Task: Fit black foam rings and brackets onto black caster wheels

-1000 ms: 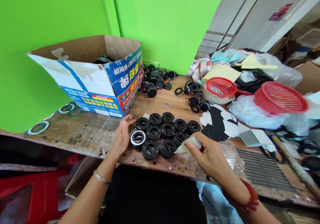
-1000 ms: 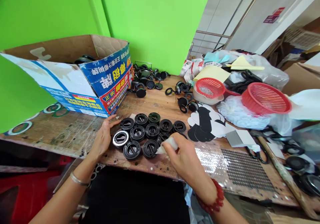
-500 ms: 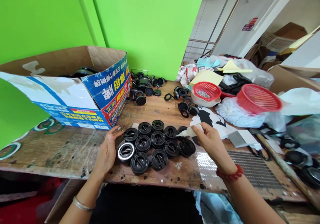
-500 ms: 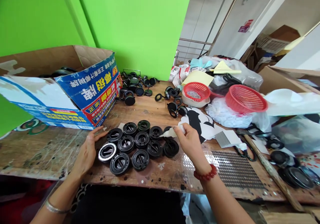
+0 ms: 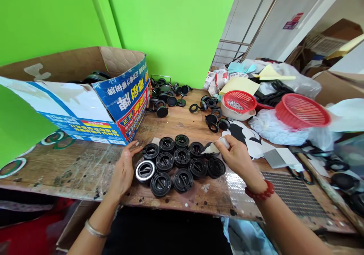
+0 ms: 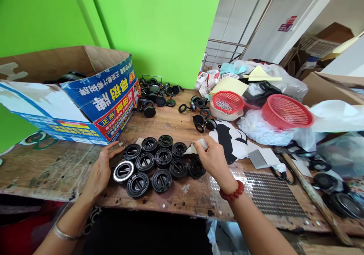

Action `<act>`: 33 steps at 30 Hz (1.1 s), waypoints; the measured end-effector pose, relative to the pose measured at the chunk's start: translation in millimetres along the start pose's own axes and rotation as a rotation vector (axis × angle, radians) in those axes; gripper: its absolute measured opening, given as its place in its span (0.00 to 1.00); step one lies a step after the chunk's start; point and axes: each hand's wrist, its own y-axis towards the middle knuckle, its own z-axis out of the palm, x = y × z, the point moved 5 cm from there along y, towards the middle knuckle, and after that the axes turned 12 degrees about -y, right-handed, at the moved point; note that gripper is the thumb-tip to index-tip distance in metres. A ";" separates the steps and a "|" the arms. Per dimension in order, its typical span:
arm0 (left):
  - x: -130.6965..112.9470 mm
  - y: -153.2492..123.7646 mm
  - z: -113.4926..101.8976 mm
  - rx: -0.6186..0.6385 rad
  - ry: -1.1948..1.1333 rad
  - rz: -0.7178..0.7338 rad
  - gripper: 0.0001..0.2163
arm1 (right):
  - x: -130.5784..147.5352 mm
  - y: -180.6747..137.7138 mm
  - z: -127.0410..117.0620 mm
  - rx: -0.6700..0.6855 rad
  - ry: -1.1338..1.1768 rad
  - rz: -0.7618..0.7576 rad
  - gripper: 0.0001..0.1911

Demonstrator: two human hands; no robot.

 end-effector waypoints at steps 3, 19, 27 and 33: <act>0.1 0.3 0.1 0.002 -0.012 -0.003 0.38 | 7.7 3.1 -4.1 -0.040 -0.048 -0.042 0.17; -0.8 0.3 -0.3 0.013 0.001 -0.004 0.37 | 45.9 30.4 19.6 -0.083 -0.120 -0.204 0.15; 2.0 0.6 -0.7 0.006 0.003 -0.006 0.37 | 52.9 12.7 18.2 -0.014 -0.041 -0.196 0.16; 3.3 1.2 -0.9 -0.001 0.001 0.006 0.37 | 44.2 1.0 10.8 0.038 -0.011 -0.140 0.16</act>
